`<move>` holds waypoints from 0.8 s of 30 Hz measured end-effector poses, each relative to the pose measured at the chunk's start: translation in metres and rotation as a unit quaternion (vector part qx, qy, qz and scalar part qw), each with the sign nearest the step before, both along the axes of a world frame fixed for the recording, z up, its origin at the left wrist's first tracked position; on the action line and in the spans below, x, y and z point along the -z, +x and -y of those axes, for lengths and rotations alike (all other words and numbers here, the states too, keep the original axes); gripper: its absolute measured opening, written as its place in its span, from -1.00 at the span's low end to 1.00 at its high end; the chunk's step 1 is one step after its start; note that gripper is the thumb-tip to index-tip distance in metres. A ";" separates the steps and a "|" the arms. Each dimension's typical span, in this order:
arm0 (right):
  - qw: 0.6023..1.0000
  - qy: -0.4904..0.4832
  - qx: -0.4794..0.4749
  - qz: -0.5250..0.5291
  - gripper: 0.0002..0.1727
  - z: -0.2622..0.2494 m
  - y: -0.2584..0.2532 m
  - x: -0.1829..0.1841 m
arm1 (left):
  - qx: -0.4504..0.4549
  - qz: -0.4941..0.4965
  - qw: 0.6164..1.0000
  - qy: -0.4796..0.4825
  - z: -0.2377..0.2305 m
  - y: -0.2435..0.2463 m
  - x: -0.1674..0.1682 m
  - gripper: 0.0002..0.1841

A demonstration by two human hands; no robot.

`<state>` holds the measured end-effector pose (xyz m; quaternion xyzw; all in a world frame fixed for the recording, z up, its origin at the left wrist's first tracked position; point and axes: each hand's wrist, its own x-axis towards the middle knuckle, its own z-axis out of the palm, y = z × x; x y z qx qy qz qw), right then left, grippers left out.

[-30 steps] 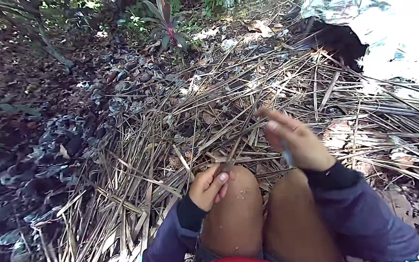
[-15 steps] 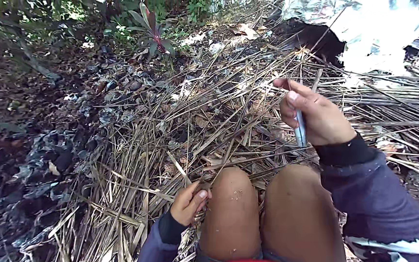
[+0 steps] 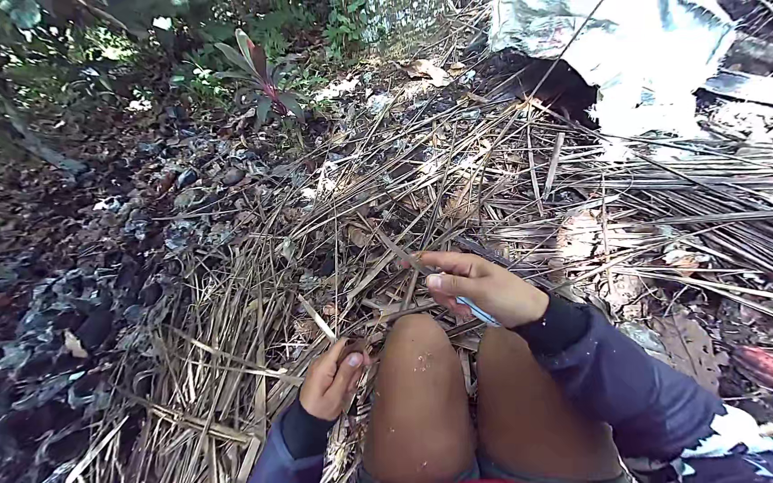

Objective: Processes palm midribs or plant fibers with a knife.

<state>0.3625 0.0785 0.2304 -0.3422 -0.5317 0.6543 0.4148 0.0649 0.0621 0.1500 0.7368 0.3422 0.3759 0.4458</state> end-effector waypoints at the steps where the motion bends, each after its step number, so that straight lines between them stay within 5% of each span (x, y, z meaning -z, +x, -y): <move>1: 1.000 0.001 -0.001 0.000 -0.57 -0.001 -0.001 0.001 | 0.001 0.005 1.000 0.002 0.000 0.000 0.001 -0.57; 7: 0.993 -0.001 -0.078 0.088 -0.49 0.025 -0.037 0.016 | 0.023 0.043 0.995 -0.087 0.008 0.006 -0.002 -0.64; 11: 0.994 0.073 0.076 0.026 -0.59 -0.004 0.018 0.000 | 0.024 0.027 0.990 -0.138 0.018 -0.018 0.009 -0.67; 15: 0.983 0.079 0.164 -0.011 -0.57 -0.032 0.064 -0.018 | 0.006 -0.008 0.993 -0.116 0.027 -0.046 0.026 -0.64; 20: 0.999 0.006 0.033 0.001 -0.54 -0.012 0.012 0.011 | -0.021 -0.020 0.996 -0.081 0.024 -0.037 0.028 -0.60; 24: 0.981 0.081 0.174 -0.011 -0.62 -0.036 0.070 -0.003 | -0.047 -0.124 0.991 0.022 0.027 -0.069 0.049 -0.42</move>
